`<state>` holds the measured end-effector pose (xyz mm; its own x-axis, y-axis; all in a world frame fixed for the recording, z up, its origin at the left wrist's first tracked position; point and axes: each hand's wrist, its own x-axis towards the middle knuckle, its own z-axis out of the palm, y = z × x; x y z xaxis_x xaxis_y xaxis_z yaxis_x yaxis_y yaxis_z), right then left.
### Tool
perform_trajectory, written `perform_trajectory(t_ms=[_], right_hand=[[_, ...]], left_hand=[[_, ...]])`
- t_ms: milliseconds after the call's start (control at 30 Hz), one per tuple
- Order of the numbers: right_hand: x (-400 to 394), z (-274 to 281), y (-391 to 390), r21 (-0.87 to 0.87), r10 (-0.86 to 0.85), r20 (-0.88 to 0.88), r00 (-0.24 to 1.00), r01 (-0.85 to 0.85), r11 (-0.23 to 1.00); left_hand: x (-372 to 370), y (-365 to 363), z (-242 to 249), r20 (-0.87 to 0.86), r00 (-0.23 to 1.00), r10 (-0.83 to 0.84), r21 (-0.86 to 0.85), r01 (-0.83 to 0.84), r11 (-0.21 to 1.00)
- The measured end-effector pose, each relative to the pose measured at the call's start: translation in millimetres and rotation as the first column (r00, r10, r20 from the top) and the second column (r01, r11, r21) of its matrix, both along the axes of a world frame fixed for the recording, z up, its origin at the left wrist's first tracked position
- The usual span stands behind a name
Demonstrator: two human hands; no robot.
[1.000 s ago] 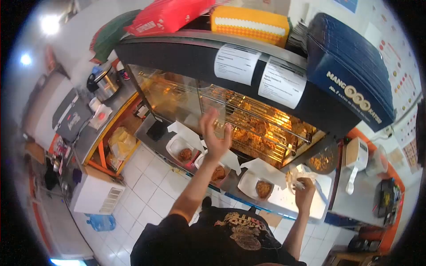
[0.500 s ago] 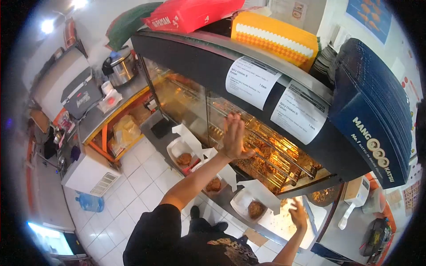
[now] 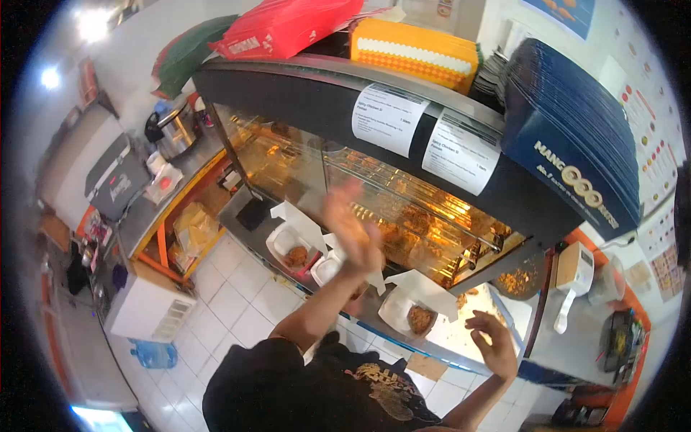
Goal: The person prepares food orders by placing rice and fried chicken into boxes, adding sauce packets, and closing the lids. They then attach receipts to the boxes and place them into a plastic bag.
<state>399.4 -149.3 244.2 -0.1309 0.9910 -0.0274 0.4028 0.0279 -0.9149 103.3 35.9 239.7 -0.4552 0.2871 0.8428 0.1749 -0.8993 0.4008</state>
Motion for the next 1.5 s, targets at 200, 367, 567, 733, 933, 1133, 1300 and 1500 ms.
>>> perform_trajectory(t_ms=[200, 367, 567, 733, 933, 1133, 1300, 1500], right_hand=[[-88, 97, 48, 0.529, -0.122, -0.093, 0.988, 0.153, 0.835], [-152, 138, 133, 0.758, -0.362, -0.287, 0.887, 0.441, 0.481], [-147, 79, 100, 0.568, -0.229, -0.373, 0.899, 0.417, 0.71], [-101, -80, 30, 0.031, -0.432, -0.216, 0.876, 0.448, 0.893], [-79, -206, -57, -0.325, -0.503, 0.293, 0.813, 0.579, 0.747], [-74, -257, -39, -0.371, -0.494, 0.452, 0.742, 0.661, 0.653], [-89, -291, -17, -0.159, -0.552, 0.504, 0.665, 0.699, 0.697], [-81, -338, -32, 0.066, -0.615, 0.569, 0.546, 0.715, 0.696]], left_hand=[[-64, 26, 121, -0.016, 0.965, -0.263, -0.244, 0.251, 0.937], [-56, 12, 145, 0.027, 0.887, -0.462, -0.433, 0.427, 0.794], [-175, -1, 41, -0.44, 0.793, -0.421, -0.622, 0.068, 0.78], [-235, -32, -116, -0.39, 0.585, -0.71, -0.92, -0.279, 0.276], [-221, -16, -245, -0.841, 0.312, -0.441, -0.533, -0.614, 0.582], [-178, 13, -234, -0.662, 0.183, -0.727, -0.577, -0.744, 0.338], [-172, 18, -245, -0.681, 0.088, -0.727, -0.478, -0.805, 0.351], [-184, 13, -272, -0.695, 0.078, -0.715, -0.54, -0.712, 0.448]])
